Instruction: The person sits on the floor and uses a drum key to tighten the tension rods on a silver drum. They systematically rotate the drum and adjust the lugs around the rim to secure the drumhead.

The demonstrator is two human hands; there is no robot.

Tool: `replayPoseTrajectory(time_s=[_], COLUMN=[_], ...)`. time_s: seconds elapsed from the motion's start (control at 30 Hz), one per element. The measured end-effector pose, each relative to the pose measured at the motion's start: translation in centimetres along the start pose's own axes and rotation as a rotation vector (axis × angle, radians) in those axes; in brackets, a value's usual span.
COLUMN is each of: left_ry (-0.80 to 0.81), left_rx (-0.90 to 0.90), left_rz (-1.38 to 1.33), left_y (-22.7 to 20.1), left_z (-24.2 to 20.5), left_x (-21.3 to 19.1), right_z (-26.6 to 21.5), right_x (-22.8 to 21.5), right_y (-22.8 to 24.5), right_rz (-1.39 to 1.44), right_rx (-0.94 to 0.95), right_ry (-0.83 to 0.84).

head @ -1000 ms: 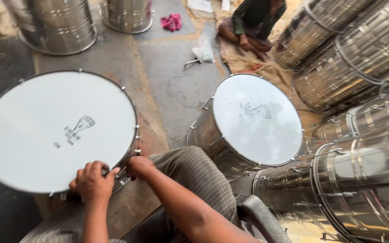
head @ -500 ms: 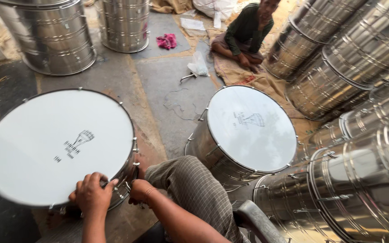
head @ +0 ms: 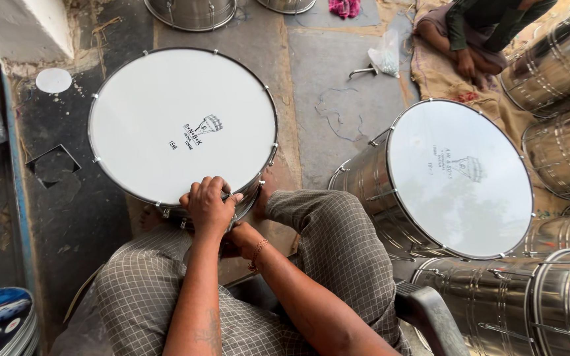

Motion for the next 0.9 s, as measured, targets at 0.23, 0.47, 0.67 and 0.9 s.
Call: replayPoseTrajectory(time_s=[0.23,0.47,0.67,0.9], left_ry=[-0.043,-0.055,-0.033,-0.006], left_rx=[0.025,0.052,0.037,0.002], left_rz=[-0.024,-0.056,-0.049,-0.03], left_y=[0.1,-0.2,-0.3,-0.1], left_z=[-0.2,-0.5,-0.2,0.0], left_x=[0.0,-0.7,-0.8,-0.4], right_z=[5.7,7.4,6.1,-0.2], right_x=[0.3,-8.3,-9.9,-2.5], right_y=[-0.9,6.0,7.0,0.8], right_rz=[0.09,-1.128,-1.335,-0.217], right_rx=[-0.351,-0.232,-0.358,0.083], right_ry=[0.065,0.012,-0.426,0.043])
Point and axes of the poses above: each hand's wrist, its own z-axis towards the middle knuckle, its own x-axis out of the palm, y = z × x, the point moved 6 cm from there along z, towards the middle knuckle, and after that the axes turned 2 degrees about -x, right-handed, at the moved point
